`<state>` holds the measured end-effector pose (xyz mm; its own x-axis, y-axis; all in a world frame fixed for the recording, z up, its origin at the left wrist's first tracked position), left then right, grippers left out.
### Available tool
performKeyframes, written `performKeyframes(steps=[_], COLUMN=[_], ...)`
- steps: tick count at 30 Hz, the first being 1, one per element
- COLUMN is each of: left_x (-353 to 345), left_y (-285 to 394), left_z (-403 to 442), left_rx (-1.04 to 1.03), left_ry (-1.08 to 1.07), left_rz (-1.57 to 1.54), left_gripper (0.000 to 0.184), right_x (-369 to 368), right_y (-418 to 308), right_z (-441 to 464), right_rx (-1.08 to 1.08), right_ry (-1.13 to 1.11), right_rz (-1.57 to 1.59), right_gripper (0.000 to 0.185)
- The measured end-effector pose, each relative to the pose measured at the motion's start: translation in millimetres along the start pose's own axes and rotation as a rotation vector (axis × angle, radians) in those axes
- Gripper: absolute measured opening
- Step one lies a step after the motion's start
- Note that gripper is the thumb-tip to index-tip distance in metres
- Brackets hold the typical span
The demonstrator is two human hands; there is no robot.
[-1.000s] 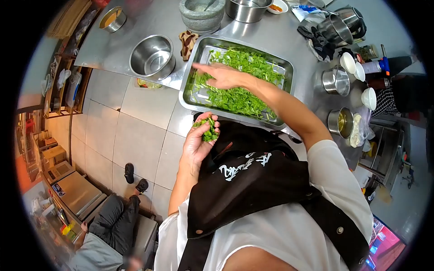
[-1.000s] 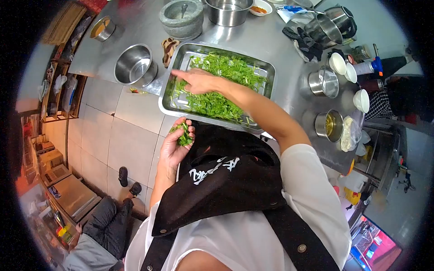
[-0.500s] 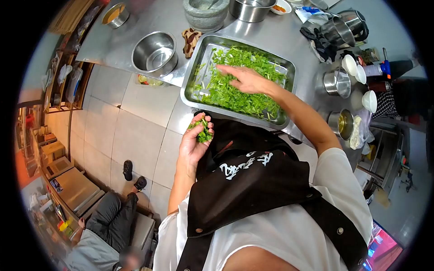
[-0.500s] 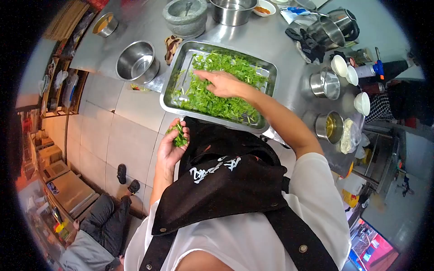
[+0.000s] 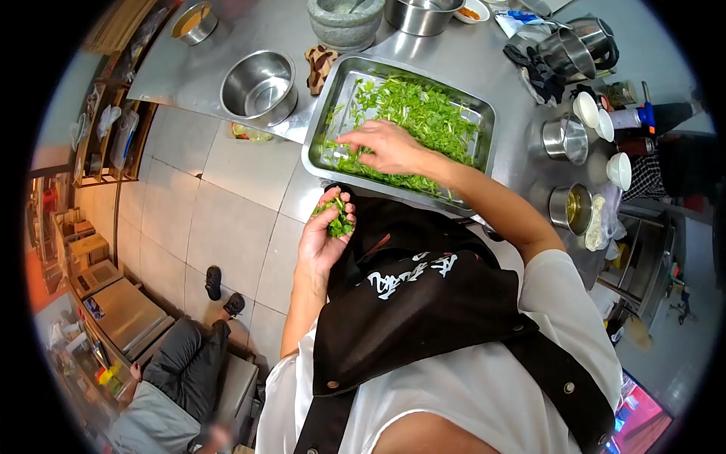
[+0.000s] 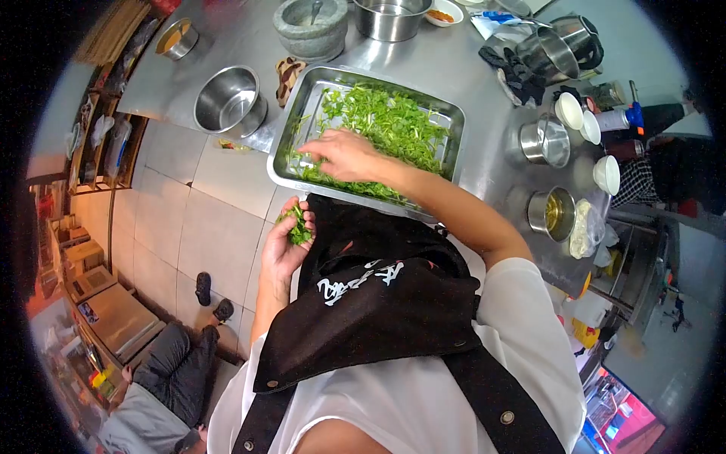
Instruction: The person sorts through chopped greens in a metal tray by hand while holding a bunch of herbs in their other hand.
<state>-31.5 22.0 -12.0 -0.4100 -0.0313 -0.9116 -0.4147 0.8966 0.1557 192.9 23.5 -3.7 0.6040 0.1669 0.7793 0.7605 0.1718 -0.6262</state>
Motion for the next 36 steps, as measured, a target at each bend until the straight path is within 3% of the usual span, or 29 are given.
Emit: performKeyframes(steps=[5,8,11,14,18,21,24,25,29,32,33,36], left_x=[0.2,1.5,4.8,2.6,-4.3,-4.8,-2.2,-1.2,-0.4,-2.6,-3.7,-2.1], left_y=[-1.2,-2.6,-3.6,-3.5,-3.4,-3.8,-5.2,-5.8,-5.8,-6.0,-6.0,-3.9], left_z=[0.3,-2.3,-2.8,-0.7,3.7,4.8,4.8,4.2,2.1,2.7,2.2,1.3], left_rx=[0.011,0.005,0.005,0.013,0.030,0.041,0.039,0.035,0.045,0.054,0.056,0.039], left_ry=[0.010,0.021,0.023,0.021,0.018,0.018,-0.001,-0.008,-0.023,-0.003,0.015,0.014], left_rz=[-0.011,-0.009,-0.012,-0.002,0.018,0.022,0.010,0.003,0.003,0.011,0.010,0.004], left_gripper=[0.039,0.033,0.033,0.032,0.033,0.033,0.032,0.032,0.033,0.035,0.037,0.040], right_x=[-19.0,-17.3,2.5,11.3,17.2,21.2,37.3,32.9,54.8,39.0,36.8,41.8], right_y=[-6.4,-3.5,-2.9,4.2,13.0,17.2,11.7,23.8,64.3,101.3,94.5,75.7], right_z=[18.5,17.2,10.2,1.0,-7.3,-12.5,-22.7,-24.4,-18.0,-8.6,-5.3,-8.6], right_rx=[0.013,-0.092,-0.235,-0.255,-0.250,-0.299,-0.384,-0.348,-0.549,-0.275,-0.215,-0.359], right_ry=[-0.122,0.007,-0.067,-0.069,-0.021,-0.040,-0.205,-0.139,0.090,0.353,0.340,-0.025], right_rz=[-0.164,-0.150,0.428,0.724,0.970,0.984,0.363,0.238,0.222,-0.130,-0.299,0.694], right_gripper=[0.048,0.049,0.051,0.051,0.049,0.046,0.044,0.041,0.040,0.043,0.045,0.043])
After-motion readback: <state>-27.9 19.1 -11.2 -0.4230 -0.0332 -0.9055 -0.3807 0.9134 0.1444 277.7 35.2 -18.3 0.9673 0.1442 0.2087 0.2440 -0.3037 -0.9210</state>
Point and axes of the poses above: each hand's wrist, its own z-axis towards the middle knuckle, its own x-axis out of the back of the hand, y = z × x, the point moved 1 cm from there along z, towards the middle knuckle, and after that the axes turned 11 degrees about -y, right-handed, at the moved point
